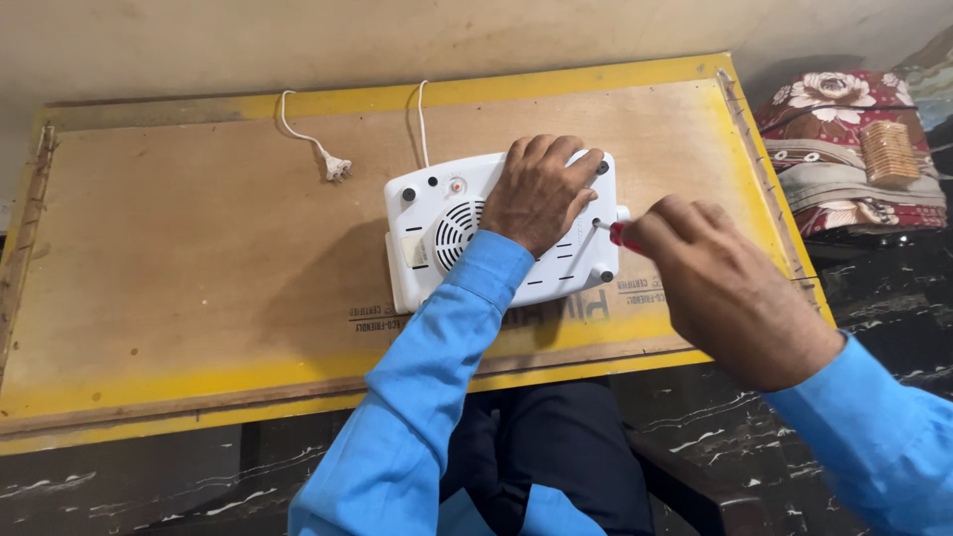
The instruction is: The person holds a small white electric appliance upside down on a board-covered table and uses a red screwdriver to unscrew screws from its base, working around the base one screw at a time. The person repositions the appliance and continues loosening screws throughout the clip.
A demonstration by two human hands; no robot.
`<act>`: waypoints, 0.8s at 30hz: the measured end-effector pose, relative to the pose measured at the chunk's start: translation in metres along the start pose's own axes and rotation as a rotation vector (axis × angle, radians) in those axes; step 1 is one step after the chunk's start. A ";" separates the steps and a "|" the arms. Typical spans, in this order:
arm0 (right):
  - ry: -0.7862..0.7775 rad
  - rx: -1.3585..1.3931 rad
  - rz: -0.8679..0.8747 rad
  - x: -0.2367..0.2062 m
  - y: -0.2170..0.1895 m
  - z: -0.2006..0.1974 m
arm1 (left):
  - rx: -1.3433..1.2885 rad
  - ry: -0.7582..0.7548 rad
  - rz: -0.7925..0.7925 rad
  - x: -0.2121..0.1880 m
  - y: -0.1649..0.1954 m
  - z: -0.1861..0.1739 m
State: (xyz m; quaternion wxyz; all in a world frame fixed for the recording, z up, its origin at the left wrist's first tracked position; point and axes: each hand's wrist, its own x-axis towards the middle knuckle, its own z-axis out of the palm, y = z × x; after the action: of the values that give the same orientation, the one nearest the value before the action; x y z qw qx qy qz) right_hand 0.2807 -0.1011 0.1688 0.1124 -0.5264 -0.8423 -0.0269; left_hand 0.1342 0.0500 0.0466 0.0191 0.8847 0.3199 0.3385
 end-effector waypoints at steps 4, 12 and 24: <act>0.069 0.189 0.150 -0.001 -0.004 -0.004 | -0.001 -0.011 -0.005 -0.002 -0.001 0.001; 0.056 0.122 0.448 -0.006 -0.026 0.000 | 0.007 -0.018 -0.011 -0.003 0.001 0.000; 0.089 0.082 0.138 -0.006 -0.014 -0.001 | 0.005 -0.016 -0.013 -0.004 0.002 0.001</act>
State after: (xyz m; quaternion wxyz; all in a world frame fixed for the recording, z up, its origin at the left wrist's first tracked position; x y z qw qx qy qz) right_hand 0.2703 -0.1127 0.1695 0.1726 -0.5763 -0.7987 -0.0080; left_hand 0.1342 0.0464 0.0439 0.0218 0.8853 0.3265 0.3303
